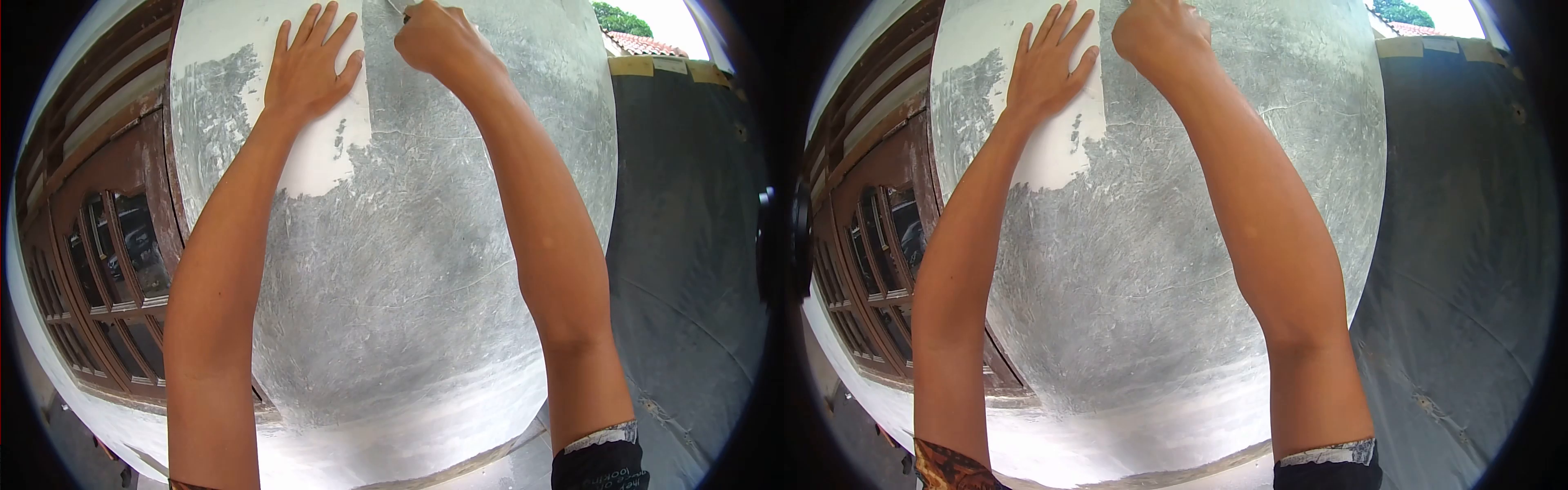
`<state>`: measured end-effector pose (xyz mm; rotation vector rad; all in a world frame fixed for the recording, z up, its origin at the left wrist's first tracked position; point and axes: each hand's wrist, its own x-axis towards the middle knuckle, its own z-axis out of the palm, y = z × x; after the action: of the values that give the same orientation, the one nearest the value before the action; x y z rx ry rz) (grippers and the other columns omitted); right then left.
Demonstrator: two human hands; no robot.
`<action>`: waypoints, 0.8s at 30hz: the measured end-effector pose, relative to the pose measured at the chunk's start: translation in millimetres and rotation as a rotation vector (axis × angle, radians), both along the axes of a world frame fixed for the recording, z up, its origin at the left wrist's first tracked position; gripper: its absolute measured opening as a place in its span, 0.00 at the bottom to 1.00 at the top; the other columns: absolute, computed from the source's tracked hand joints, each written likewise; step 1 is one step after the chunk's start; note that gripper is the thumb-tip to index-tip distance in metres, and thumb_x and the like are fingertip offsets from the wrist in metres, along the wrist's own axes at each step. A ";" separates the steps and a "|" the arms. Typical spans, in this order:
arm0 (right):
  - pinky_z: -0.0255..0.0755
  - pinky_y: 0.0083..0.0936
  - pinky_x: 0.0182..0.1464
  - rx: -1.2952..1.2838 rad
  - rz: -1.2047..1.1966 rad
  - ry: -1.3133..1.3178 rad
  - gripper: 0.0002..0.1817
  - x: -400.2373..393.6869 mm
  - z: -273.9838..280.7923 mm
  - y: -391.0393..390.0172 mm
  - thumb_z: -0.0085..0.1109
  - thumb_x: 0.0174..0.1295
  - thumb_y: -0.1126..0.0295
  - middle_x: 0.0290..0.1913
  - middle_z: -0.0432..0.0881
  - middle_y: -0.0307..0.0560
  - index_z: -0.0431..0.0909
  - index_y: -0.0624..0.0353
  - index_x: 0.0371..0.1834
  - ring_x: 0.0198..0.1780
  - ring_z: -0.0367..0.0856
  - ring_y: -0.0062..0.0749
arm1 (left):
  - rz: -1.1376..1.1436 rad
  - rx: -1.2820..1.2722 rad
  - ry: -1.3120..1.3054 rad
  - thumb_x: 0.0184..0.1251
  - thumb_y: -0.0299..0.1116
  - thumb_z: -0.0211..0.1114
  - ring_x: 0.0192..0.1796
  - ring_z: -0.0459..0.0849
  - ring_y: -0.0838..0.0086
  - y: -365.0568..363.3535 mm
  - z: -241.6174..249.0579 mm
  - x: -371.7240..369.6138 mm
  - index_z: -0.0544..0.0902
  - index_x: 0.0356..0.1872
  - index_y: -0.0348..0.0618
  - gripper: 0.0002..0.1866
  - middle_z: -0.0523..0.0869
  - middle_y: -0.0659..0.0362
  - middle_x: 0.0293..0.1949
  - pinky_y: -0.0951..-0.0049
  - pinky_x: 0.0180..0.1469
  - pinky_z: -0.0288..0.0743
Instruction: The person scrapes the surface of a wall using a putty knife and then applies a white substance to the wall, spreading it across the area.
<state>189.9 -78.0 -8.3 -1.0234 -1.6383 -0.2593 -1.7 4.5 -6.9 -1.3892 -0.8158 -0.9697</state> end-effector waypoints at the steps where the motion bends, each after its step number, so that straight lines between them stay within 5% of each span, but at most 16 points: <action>1: 0.75 0.54 0.65 0.122 -0.139 -0.034 0.24 -0.6 -9.7 6.8 0.52 0.66 0.71 0.66 0.77 0.69 0.78 0.57 0.67 0.64 0.80 0.65 | 0.001 0.008 0.001 0.79 0.49 0.53 0.86 0.48 0.59 1.9 -0.8 -0.6 0.64 0.80 0.45 0.34 0.57 0.49 0.84 0.50 0.86 0.36; 3: 0.79 0.51 0.61 0.245 -0.280 -0.070 0.26 -1.4 -24.1 10.5 0.50 0.61 0.71 0.58 0.86 0.66 0.85 0.52 0.63 0.58 0.86 0.63 | -0.008 0.002 0.000 0.79 0.48 0.53 0.87 0.48 0.59 -0.1 -0.6 0.0 0.64 0.80 0.44 0.34 0.56 0.50 0.84 0.50 0.86 0.36; 5: 0.79 0.55 0.61 0.240 -0.215 -0.064 0.19 -0.4 -31.5 10.8 0.54 0.62 0.71 0.54 0.84 0.76 0.85 0.69 0.53 0.60 0.84 0.70 | -0.014 -0.002 -0.004 0.79 0.48 0.53 0.87 0.47 0.59 -0.8 -1.2 0.5 0.64 0.80 0.44 0.34 0.56 0.50 0.84 0.51 0.86 0.36; 6: 0.79 0.55 0.61 0.244 -0.213 -0.065 0.19 -1.2 -25.0 12.0 0.54 0.62 0.71 0.54 0.84 0.76 0.85 0.69 0.53 0.60 0.84 0.70 | -0.020 -0.005 -0.001 0.79 0.48 0.53 0.87 0.47 0.59 -1.0 -0.9 0.1 0.65 0.80 0.44 0.34 0.56 0.50 0.84 0.50 0.86 0.36; 8: 0.79 0.50 0.62 0.239 -0.241 -0.044 0.27 -3.0 -8.8 11.6 0.51 0.59 0.70 0.58 0.86 0.67 0.85 0.52 0.63 0.58 0.86 0.64 | -0.021 -0.013 0.005 0.78 0.48 0.53 0.87 0.47 0.59 -0.7 -2.3 -0.1 0.65 0.80 0.44 0.34 0.56 0.50 0.84 0.50 0.86 0.36; 15: 0.80 0.48 0.61 0.199 -0.288 -0.063 0.27 -6.1 -30.4 7.9 0.51 0.59 0.71 0.57 0.86 0.67 0.84 0.52 0.63 0.58 0.86 0.63 | -0.032 -0.017 0.008 0.78 0.48 0.53 0.86 0.48 0.58 -1.3 -3.1 -0.5 0.65 0.80 0.43 0.34 0.57 0.49 0.83 0.49 0.86 0.37; 17: 0.78 0.55 0.62 0.285 -0.193 -0.075 0.20 -4.3 -23.1 11.8 0.54 0.63 0.70 0.56 0.84 0.76 0.85 0.68 0.54 0.62 0.82 0.70 | -0.024 -0.002 0.006 0.78 0.48 0.53 0.86 0.49 0.58 -1.9 0.8 -1.5 0.66 0.79 0.43 0.34 0.57 0.49 0.83 0.49 0.86 0.37; 18: 0.78 0.55 0.62 0.283 -0.192 -0.075 0.20 -3.5 -12.5 13.6 0.54 0.63 0.70 0.56 0.84 0.76 0.85 0.68 0.54 0.62 0.82 0.70 | -0.021 -0.002 0.008 0.78 0.47 0.54 0.86 0.49 0.57 -3.0 0.7 -1.6 0.66 0.79 0.43 0.34 0.57 0.49 0.83 0.49 0.86 0.37; 20: 0.80 0.49 0.61 0.207 -0.255 -0.164 0.27 -3.2 8.4 10.2 0.50 0.60 0.71 0.58 0.86 0.66 0.85 0.50 0.64 0.58 0.86 0.63 | -0.020 -0.012 0.016 0.78 0.47 0.54 0.86 0.49 0.57 -3.4 -1.2 0.3 0.66 0.79 0.43 0.34 0.58 0.49 0.83 0.49 0.86 0.38; 24: 0.80 0.50 0.61 0.202 -0.271 -0.055 0.27 -7.9 -16.8 4.0 0.51 0.60 0.71 0.57 0.86 0.65 0.85 0.50 0.63 0.58 0.86 0.63 | -0.026 -0.024 0.000 0.78 0.47 0.53 0.86 0.49 0.58 -4.4 -1.9 1.5 0.66 0.79 0.43 0.34 0.58 0.49 0.83 0.49 0.86 0.38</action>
<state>182.0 -73.9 -25.1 -1.0886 -1.4858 -0.6266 -0.1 0.1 -8.9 -1.4237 -0.8134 -0.9827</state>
